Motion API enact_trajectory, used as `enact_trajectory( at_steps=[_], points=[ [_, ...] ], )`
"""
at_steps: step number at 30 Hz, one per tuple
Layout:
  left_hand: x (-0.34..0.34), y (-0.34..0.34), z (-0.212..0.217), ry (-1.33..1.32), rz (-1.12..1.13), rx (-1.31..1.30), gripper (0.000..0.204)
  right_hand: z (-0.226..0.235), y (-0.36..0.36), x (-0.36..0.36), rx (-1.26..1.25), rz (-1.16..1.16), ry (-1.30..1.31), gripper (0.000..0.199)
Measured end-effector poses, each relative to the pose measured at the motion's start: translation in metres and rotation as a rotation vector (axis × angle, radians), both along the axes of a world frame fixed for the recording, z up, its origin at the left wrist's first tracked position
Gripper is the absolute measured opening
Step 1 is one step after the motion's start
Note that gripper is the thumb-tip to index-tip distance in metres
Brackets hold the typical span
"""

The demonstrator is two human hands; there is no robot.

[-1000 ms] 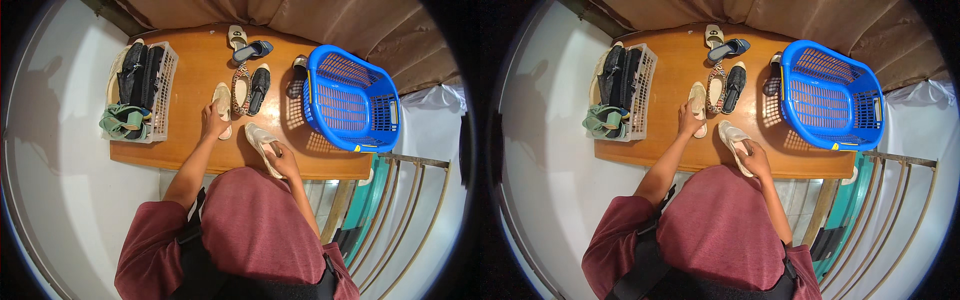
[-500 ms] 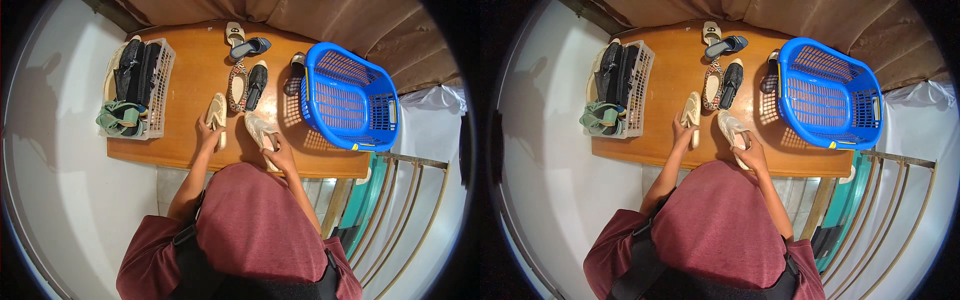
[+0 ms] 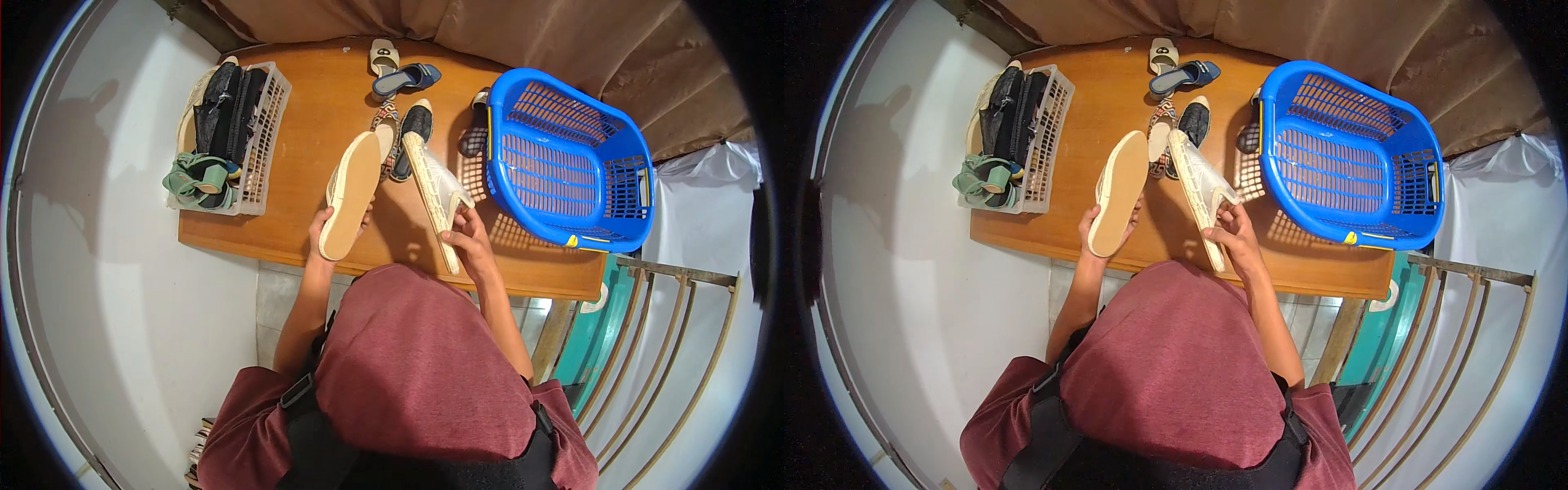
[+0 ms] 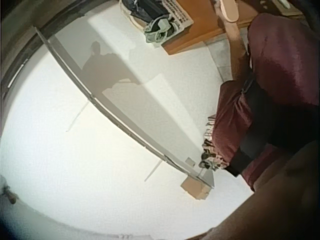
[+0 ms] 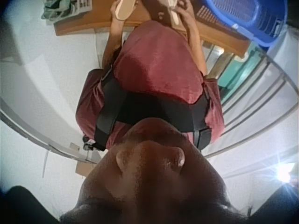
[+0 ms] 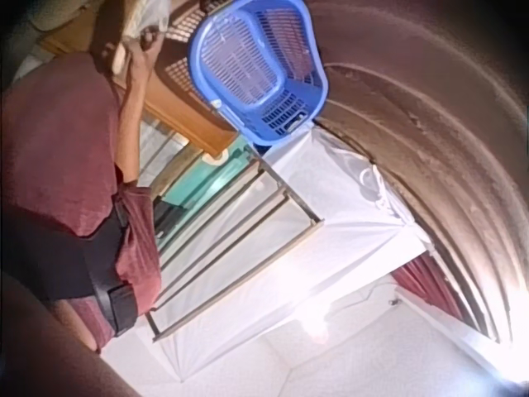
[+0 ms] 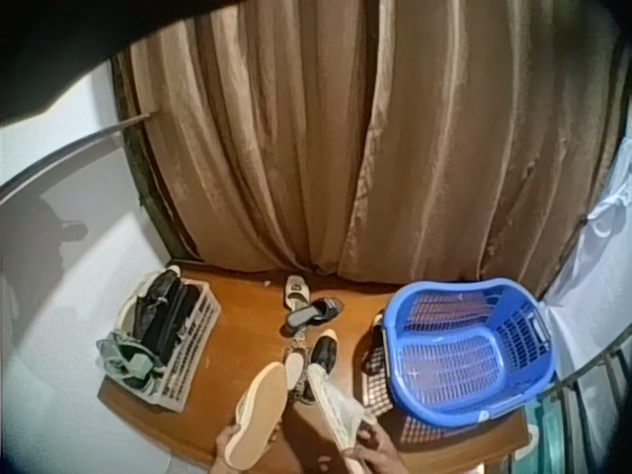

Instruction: Sorting and organizing shoes from a pile and placing some into a basket.

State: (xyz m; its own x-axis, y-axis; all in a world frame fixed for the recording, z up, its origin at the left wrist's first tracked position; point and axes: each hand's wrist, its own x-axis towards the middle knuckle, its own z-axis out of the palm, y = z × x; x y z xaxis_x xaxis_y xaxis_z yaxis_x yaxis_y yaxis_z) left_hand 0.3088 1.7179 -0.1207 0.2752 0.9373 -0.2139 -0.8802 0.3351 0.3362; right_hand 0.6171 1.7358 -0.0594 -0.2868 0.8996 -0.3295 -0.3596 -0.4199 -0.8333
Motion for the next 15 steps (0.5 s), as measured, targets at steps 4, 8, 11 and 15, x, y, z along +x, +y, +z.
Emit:
enact_trajectory(
  at_steps=[4, 8, 11, 15],
  points=[
    [0.036, 0.003, 0.010, -0.160, 0.016, 0.037, 0.078, 0.004, 0.002, 0.009, 0.002, 0.001, 0.001, 0.083],
    [0.055, 0.012, 0.014, -0.292, -0.052, -0.059, 0.071, 0.007, -0.004, 0.016, 0.470, -0.107, -0.204, 0.086],
    [0.058, 0.012, 0.024, -0.338, -0.201, -0.104, 0.062, 0.050, -0.006, 0.022, 0.717, -0.090, -0.579, 0.076],
    [0.065, 0.019, 0.029, -0.054, -0.242, -0.228, 0.054, 0.070, 0.007, 0.040, 1.211, 0.075, -0.801, 0.055]
  ],
)
